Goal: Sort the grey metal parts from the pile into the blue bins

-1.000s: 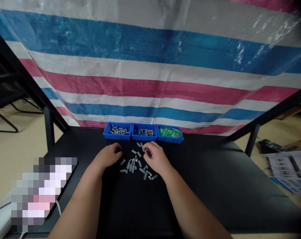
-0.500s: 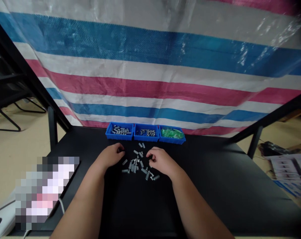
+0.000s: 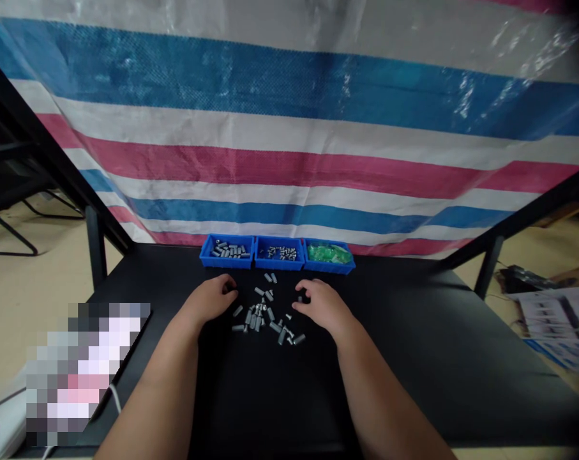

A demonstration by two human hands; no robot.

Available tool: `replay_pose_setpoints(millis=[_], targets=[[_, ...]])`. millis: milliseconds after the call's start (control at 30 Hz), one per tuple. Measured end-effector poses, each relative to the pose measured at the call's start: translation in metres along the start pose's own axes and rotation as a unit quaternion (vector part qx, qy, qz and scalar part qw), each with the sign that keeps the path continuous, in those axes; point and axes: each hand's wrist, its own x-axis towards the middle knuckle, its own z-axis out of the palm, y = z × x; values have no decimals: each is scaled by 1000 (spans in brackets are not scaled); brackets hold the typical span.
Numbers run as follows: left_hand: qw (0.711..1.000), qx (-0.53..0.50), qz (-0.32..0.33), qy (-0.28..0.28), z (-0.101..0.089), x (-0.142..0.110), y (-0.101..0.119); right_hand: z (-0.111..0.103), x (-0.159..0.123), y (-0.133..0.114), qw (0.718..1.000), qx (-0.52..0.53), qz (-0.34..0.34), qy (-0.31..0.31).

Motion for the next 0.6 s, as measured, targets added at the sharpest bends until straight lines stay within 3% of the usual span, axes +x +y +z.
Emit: replay_pose_setpoints(millis=[133, 267, 333, 500, 600], targets=[[1000, 7, -5, 0, 1, 0, 0, 0, -1, 0, 999, 29, 3, -32], [1000, -4, 10, 3, 0, 0, 2, 1, 1, -11, 990, 107, -83, 34], [999, -28, 27, 20, -2, -1, 4, 1, 2, -14, 985, 127, -114, 38], [993, -75, 34, 89, -5, -3, 7, 2, 0, -17, 985, 89, -135, -62], [995, -57, 31, 73, -4, -2, 4, 2, 2, -26, 987, 56, -132, -67]])
